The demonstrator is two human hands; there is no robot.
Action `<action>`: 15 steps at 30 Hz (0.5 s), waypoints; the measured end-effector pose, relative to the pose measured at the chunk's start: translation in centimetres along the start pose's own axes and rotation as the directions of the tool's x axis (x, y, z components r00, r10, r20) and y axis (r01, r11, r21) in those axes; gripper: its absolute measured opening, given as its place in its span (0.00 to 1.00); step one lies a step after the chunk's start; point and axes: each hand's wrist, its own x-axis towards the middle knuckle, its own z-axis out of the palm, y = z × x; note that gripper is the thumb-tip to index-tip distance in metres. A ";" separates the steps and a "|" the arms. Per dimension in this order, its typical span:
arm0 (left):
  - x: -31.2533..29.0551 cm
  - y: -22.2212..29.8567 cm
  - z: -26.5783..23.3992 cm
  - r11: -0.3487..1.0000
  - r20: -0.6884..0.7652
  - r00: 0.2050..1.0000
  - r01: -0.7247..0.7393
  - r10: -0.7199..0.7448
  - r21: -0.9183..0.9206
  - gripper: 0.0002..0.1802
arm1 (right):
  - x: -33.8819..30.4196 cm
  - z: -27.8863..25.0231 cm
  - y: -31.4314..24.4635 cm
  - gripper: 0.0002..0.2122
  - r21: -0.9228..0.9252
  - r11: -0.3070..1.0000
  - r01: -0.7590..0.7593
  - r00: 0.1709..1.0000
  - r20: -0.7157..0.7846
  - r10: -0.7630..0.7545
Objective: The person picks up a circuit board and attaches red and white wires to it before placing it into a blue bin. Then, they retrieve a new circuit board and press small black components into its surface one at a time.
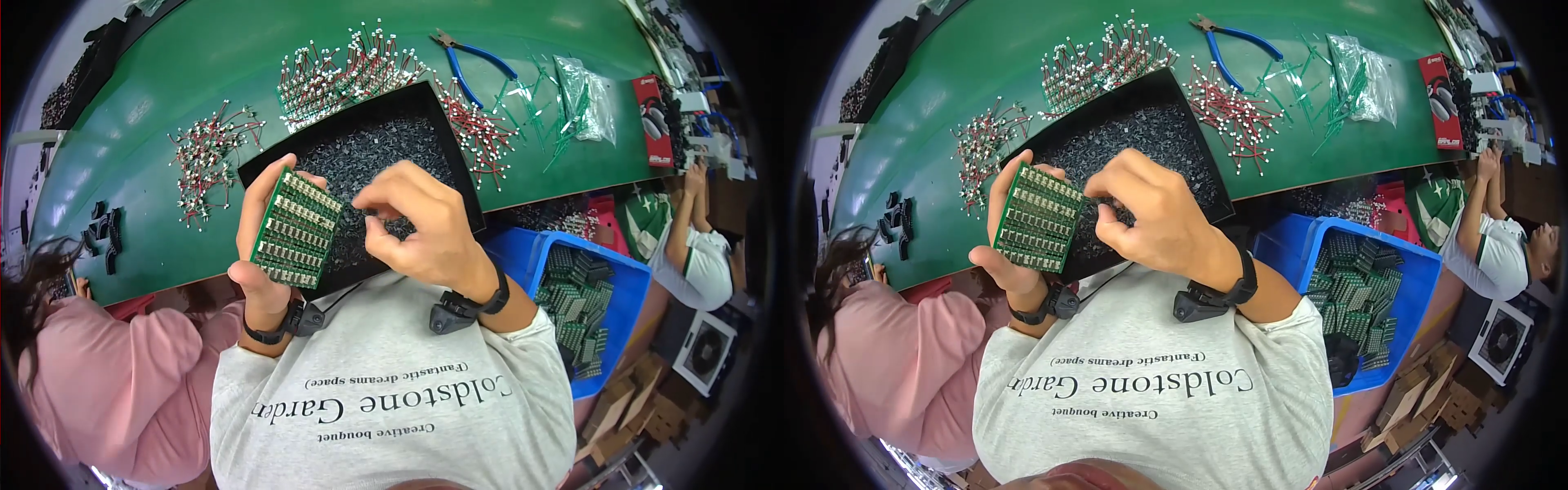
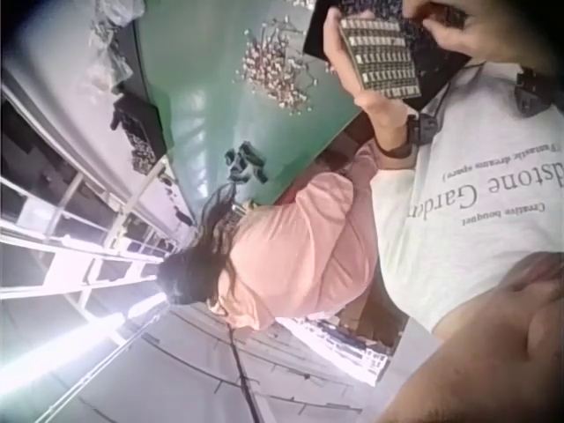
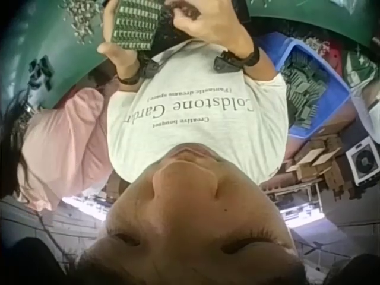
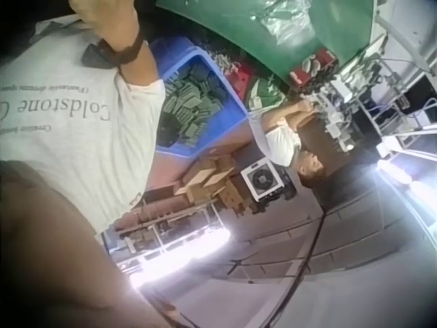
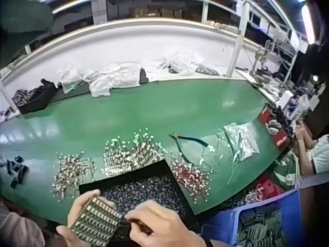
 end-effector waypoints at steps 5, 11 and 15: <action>-0.2 0.1 0.5 0.999 0.025 1.000 0.016 -0.015 -0.036 0.73 | -0.4 1.1 0.1 0.10 -0.004 0.994 0.109 0.994 0.018 -0.109; -0.4 0.2 1.0 0.998 0.035 0.998 0.046 -0.047 0.040 0.76 | -0.5 1.8 0.2 0.08 -0.014 0.994 0.111 0.994 -0.013 -0.111; -0.4 -0.2 0.9 0.986 0.055 0.998 0.004 -0.013 0.167 0.76 | -0.7 1.7 -0.1 0.05 -0.010 0.999 0.035 0.999 -0.020 -0.035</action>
